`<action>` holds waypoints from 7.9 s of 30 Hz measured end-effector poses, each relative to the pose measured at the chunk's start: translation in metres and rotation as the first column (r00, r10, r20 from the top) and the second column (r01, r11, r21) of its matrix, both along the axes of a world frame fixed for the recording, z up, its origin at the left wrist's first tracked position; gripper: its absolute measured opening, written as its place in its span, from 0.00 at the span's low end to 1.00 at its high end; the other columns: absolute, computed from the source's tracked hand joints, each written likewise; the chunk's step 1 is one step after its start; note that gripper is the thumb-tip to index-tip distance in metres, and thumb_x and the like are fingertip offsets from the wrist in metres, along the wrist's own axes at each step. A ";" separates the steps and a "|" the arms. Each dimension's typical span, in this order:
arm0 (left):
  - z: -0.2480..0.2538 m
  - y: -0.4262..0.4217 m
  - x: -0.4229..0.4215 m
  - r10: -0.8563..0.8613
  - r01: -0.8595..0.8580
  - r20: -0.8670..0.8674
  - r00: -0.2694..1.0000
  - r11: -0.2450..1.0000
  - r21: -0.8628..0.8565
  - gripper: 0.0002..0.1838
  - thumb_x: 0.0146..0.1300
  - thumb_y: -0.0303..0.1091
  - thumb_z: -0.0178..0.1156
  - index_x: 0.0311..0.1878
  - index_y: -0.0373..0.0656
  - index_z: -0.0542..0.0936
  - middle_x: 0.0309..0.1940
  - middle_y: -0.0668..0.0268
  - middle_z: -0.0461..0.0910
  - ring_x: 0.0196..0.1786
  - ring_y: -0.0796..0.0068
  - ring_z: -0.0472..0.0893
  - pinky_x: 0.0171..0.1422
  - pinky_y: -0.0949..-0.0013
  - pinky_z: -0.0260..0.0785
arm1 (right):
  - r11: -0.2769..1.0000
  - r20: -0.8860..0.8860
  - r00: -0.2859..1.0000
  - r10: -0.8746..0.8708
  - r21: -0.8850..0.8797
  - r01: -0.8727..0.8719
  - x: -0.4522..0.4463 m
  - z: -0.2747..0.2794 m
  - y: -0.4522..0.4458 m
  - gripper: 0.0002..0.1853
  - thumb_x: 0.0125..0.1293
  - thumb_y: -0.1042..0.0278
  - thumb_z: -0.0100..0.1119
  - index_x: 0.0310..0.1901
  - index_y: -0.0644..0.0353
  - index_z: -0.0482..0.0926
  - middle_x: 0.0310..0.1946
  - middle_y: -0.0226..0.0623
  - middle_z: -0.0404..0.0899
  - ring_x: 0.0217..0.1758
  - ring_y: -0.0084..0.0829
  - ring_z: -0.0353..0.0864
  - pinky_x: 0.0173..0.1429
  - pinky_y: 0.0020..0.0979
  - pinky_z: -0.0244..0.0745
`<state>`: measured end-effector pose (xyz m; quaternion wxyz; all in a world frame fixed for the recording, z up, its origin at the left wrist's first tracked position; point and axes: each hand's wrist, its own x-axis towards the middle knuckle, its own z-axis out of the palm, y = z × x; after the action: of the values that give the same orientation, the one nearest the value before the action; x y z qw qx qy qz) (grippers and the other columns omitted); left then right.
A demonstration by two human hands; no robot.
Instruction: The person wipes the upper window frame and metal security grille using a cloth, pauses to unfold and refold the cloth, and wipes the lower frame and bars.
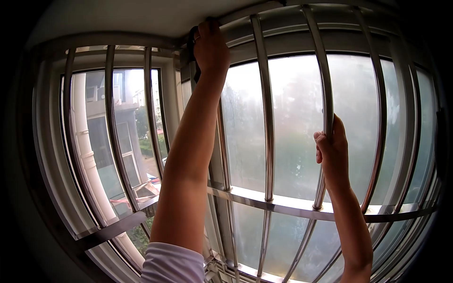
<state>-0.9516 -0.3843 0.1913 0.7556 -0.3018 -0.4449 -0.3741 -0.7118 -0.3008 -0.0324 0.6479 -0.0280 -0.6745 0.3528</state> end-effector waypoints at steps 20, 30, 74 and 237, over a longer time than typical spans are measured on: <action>0.013 -0.023 -0.026 0.099 -0.083 0.214 0.972 0.993 -0.082 0.17 0.53 0.27 0.62 0.48 0.39 0.78 0.52 0.52 0.72 0.56 0.44 0.72 0.56 0.56 0.75 | 0.999 -0.028 0.999 -0.029 -0.041 0.028 -0.003 0.001 -0.003 0.26 0.64 0.74 0.50 0.65 0.58 0.62 0.22 0.24 0.64 0.17 0.11 0.62 0.18 0.17 0.62; 0.003 -0.034 -0.039 0.179 -0.154 0.355 0.918 0.983 -0.098 0.19 0.57 0.26 0.60 0.53 0.40 0.74 0.53 0.54 0.72 0.53 0.49 0.76 0.54 0.55 0.76 | 1.000 -0.025 0.999 0.030 0.006 -0.030 0.000 -0.001 0.001 0.25 0.66 0.71 0.50 0.65 0.57 0.61 0.22 0.25 0.65 0.17 0.11 0.63 0.18 0.17 0.64; 0.007 -0.390 0.037 0.961 -0.968 -0.141 0.239 0.248 0.048 0.05 0.57 0.29 0.56 0.37 0.42 0.77 0.37 0.61 0.76 0.44 0.56 0.79 0.46 0.60 0.76 | 0.994 -0.110 0.988 0.108 0.025 -0.105 -0.022 -0.013 0.035 0.29 0.65 0.66 0.50 0.69 0.51 0.61 0.22 0.21 0.64 0.17 0.10 0.61 0.18 0.16 0.62; -0.065 -0.406 0.034 0.952 -0.949 0.002 0.307 0.307 -0.067 0.25 0.57 0.24 0.57 0.60 0.27 0.69 0.65 0.47 0.62 0.57 0.48 0.72 0.57 0.61 0.74 | 0.997 -0.141 0.990 -0.019 0.072 0.029 -0.038 -0.023 0.072 0.27 0.69 0.60 0.52 0.69 0.50 0.62 0.22 0.23 0.67 0.17 0.10 0.61 0.18 0.15 0.60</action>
<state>-0.9181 -0.7907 0.1262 0.8135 0.0055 -0.5625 0.1476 -0.7494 -0.2291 -0.0550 0.6985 0.0125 -0.6395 0.3209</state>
